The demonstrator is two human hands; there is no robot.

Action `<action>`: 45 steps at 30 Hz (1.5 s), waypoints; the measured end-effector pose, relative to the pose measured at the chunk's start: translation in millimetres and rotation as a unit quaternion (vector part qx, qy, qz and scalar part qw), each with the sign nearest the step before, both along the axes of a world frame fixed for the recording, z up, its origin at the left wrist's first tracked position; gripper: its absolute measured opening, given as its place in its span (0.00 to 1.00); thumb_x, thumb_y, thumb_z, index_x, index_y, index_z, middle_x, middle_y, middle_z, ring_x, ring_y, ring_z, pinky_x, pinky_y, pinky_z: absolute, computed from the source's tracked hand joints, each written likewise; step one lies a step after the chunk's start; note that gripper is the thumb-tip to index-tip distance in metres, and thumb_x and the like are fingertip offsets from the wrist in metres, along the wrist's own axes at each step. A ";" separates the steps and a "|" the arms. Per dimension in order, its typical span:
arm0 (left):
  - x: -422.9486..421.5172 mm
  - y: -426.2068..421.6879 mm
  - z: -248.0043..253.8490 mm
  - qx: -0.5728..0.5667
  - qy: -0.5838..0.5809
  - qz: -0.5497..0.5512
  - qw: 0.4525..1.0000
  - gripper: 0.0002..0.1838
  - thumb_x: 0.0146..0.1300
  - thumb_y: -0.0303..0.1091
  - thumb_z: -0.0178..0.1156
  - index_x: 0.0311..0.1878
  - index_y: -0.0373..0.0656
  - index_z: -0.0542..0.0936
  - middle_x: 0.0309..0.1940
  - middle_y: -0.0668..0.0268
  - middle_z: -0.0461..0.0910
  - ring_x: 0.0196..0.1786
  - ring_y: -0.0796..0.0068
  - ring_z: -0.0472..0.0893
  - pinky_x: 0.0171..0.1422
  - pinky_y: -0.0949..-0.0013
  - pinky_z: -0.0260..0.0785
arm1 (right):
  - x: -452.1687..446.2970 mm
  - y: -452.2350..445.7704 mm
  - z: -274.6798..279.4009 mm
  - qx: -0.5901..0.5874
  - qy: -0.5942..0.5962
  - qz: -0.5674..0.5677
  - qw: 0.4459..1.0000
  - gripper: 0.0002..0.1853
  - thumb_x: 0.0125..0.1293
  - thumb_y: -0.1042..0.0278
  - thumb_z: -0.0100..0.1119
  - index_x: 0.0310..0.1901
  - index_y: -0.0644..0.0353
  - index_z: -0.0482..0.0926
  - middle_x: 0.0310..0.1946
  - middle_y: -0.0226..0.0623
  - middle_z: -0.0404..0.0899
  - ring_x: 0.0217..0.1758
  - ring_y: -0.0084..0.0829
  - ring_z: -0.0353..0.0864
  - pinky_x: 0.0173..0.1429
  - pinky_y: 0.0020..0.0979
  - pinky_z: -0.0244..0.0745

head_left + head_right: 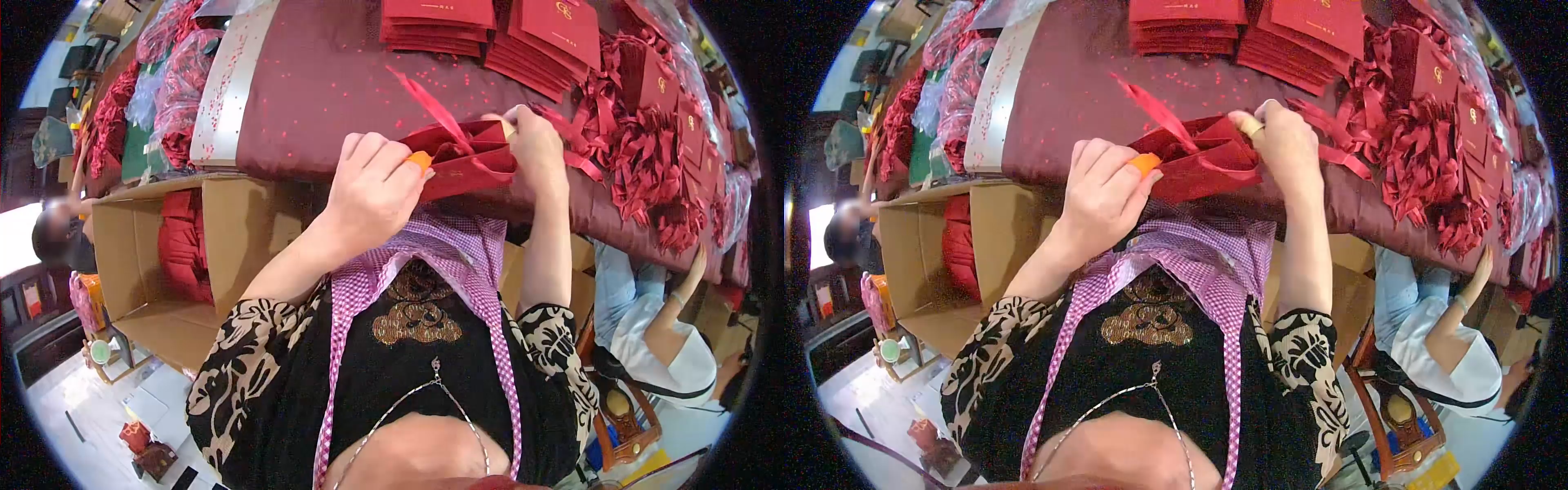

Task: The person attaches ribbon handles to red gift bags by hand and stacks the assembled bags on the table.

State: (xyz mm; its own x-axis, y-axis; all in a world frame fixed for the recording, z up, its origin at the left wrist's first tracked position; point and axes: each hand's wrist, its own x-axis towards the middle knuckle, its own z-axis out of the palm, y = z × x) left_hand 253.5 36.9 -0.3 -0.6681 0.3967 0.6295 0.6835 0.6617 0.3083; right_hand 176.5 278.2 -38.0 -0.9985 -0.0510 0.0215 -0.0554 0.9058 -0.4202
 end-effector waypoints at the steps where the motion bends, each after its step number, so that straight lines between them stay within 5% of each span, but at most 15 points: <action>1: -0.5 1.2 0.0 -0.006 0.013 -0.002 1.000 0.09 0.47 0.27 0.69 0.30 0.41 0.78 0.31 0.64 0.74 0.35 0.63 0.72 0.42 0.61 0.62 | 1.0 -1.9 -3.8 -0.004 0.016 0.015 1.000 0.22 0.62 0.47 0.61 0.35 0.63 0.78 0.33 0.53 0.81 0.40 0.53 0.81 0.44 0.47 0.74; 6: -1.6 -1.5 -2.5 -0.016 0.016 0.023 0.999 0.08 0.50 0.30 0.67 0.30 0.42 0.76 0.31 0.64 0.73 0.37 0.63 0.72 0.43 0.61 0.62 | -4.8 1.9 -24.3 -0.074 0.065 0.043 0.994 0.13 0.63 0.60 0.61 0.36 0.62 0.76 0.36 0.51 0.81 0.42 0.52 0.80 0.45 0.46 0.73; 9: -5.4 -7.0 -1.6 -0.001 -0.071 0.044 0.997 0.08 0.51 0.26 0.67 0.32 0.38 0.78 0.31 0.61 0.76 0.36 0.59 0.74 0.42 0.60 0.63 | -14.5 17.5 -23.2 -0.249 0.116 0.019 0.961 0.07 0.65 0.68 0.61 0.39 0.62 0.79 0.32 0.43 0.81 0.36 0.35 0.81 0.44 0.32 0.74; 10: -10.5 -8.4 -4.5 0.020 -0.081 0.047 0.995 0.07 0.53 0.27 0.66 0.32 0.36 0.78 0.30 0.58 0.75 0.36 0.55 0.74 0.42 0.60 0.65 | -13.8 20.3 -17.6 -0.336 0.140 0.028 0.931 0.06 0.66 0.69 0.61 0.39 0.62 0.80 0.32 0.32 0.81 0.35 0.23 0.78 0.42 0.25 0.73; 12: -21.0 -13.4 -13.8 0.081 -0.116 0.046 0.989 0.08 0.54 0.28 0.66 0.32 0.34 0.77 0.27 0.55 0.73 0.34 0.51 0.74 0.38 0.60 0.66 | -6.5 19.3 4.9 -0.493 0.091 0.021 0.865 0.06 0.68 0.70 0.60 0.41 0.63 0.79 0.33 0.29 0.81 0.37 0.18 0.77 0.44 0.21 0.71; 14: -31.5 -15.7 -21.0 0.148 -0.214 0.064 0.963 0.09 0.58 0.29 0.64 0.34 0.32 0.77 0.24 0.54 0.71 0.28 0.65 0.74 0.34 0.66 0.65 | 4.8 13.6 20.8 -0.548 0.065 0.031 0.833 0.06 0.68 0.72 0.59 0.42 0.64 0.78 0.33 0.29 0.81 0.37 0.18 0.76 0.44 0.21 0.70; 16: -40.1 -19.6 -21.9 0.162 -0.327 0.097 0.926 0.08 0.62 0.29 0.61 0.37 0.32 0.79 0.24 0.61 0.75 0.28 0.81 0.71 0.34 0.71 0.65 | 21.7 -0.3 30.4 -0.533 0.050 0.103 0.838 0.05 0.67 0.75 0.58 0.43 0.63 0.78 0.34 0.30 0.81 0.37 0.17 0.76 0.43 0.20 0.70; 19: -48.5 -22.4 -35.9 0.257 -0.377 0.069 0.887 0.09 0.61 0.29 0.61 0.38 0.31 0.79 0.22 0.61 0.76 0.27 0.74 0.75 0.34 0.68 0.67 | 39.6 -28.2 19.3 -0.467 0.026 0.178 0.866 0.07 0.65 0.74 0.63 0.43 0.64 0.78 0.35 0.29 0.80 0.40 0.21 0.78 0.48 0.24 0.73; 20: -50.7 -23.7 -49.2 0.306 -0.394 0.045 0.866 0.10 0.61 0.28 0.60 0.42 0.31 0.80 0.22 0.69 0.75 0.28 0.84 0.70 0.32 0.72 0.66 | 45.2 -38.2 16.3 -0.436 0.020 0.182 0.881 0.08 0.64 0.74 0.64 0.43 0.63 0.78 0.35 0.33 0.80 0.40 0.23 0.79 0.47 0.26 0.74; 21: -51.9 -25.0 -51.7 0.304 -0.396 0.046 0.865 0.10 0.61 0.28 0.60 0.42 0.31 0.80 0.22 0.69 0.75 0.28 0.84 0.70 0.32 0.72 0.66 | 47.2 -45.7 11.8 -0.369 0.052 0.204 0.905 0.09 0.63 0.72 0.64 0.43 0.63 0.78 0.36 0.38 0.81 0.41 0.31 0.81 0.48 0.29 0.75; 23: -51.8 -28.3 -53.7 0.314 -0.472 0.034 0.823 0.14 0.63 0.25 0.59 0.51 0.34 0.80 0.34 0.73 0.79 0.35 0.86 0.75 0.39 0.79 0.68 | 48.7 -57.2 2.4 -0.339 0.069 0.207 0.915 0.08 0.60 0.73 0.64 0.40 0.61 0.78 0.36 0.42 0.81 0.42 0.41 0.80 0.48 0.36 0.74; 33: -44.8 -29.0 -48.3 0.305 -0.478 0.018 0.824 0.18 0.60 0.21 0.56 0.55 0.34 0.78 0.34 0.73 0.79 0.34 0.87 0.74 0.39 0.80 0.68 | 43.1 -78.4 -14.3 -0.295 0.167 0.176 0.924 0.07 0.58 0.74 0.64 0.36 0.61 0.77 0.33 0.41 0.81 0.39 0.43 0.80 0.46 0.40 0.71; 35: -42.1 -26.3 -43.0 0.315 -0.451 0.018 0.835 0.17 0.58 0.23 0.58 0.52 0.32 0.79 0.28 0.72 0.78 0.28 0.88 0.71 0.31 0.78 0.66 | 44.1 -78.8 -13.9 -0.290 0.171 0.177 0.925 0.06 0.58 0.74 0.64 0.36 0.61 0.77 0.32 0.41 0.81 0.39 0.43 0.80 0.46 0.40 0.71; 45: -44.4 -28.2 -47.6 0.331 -0.446 0.008 0.831 0.17 0.57 0.22 0.59 0.51 0.32 0.79 0.29 0.71 0.78 0.30 0.86 0.73 0.34 0.78 0.67 | 43.7 -83.5 -14.5 -0.273 0.183 0.168 0.929 0.06 0.58 0.73 0.64 0.35 0.62 0.77 0.32 0.41 0.81 0.38 0.42 0.80 0.45 0.39 0.71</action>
State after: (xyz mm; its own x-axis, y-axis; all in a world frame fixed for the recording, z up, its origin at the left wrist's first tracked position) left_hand 209.1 8.7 -47.9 -0.9883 0.1464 -0.0437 -0.0213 0.1515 0.9882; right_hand 220.3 194.7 -52.5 -0.8486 -0.2398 0.4715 -0.5265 0.4695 -0.7088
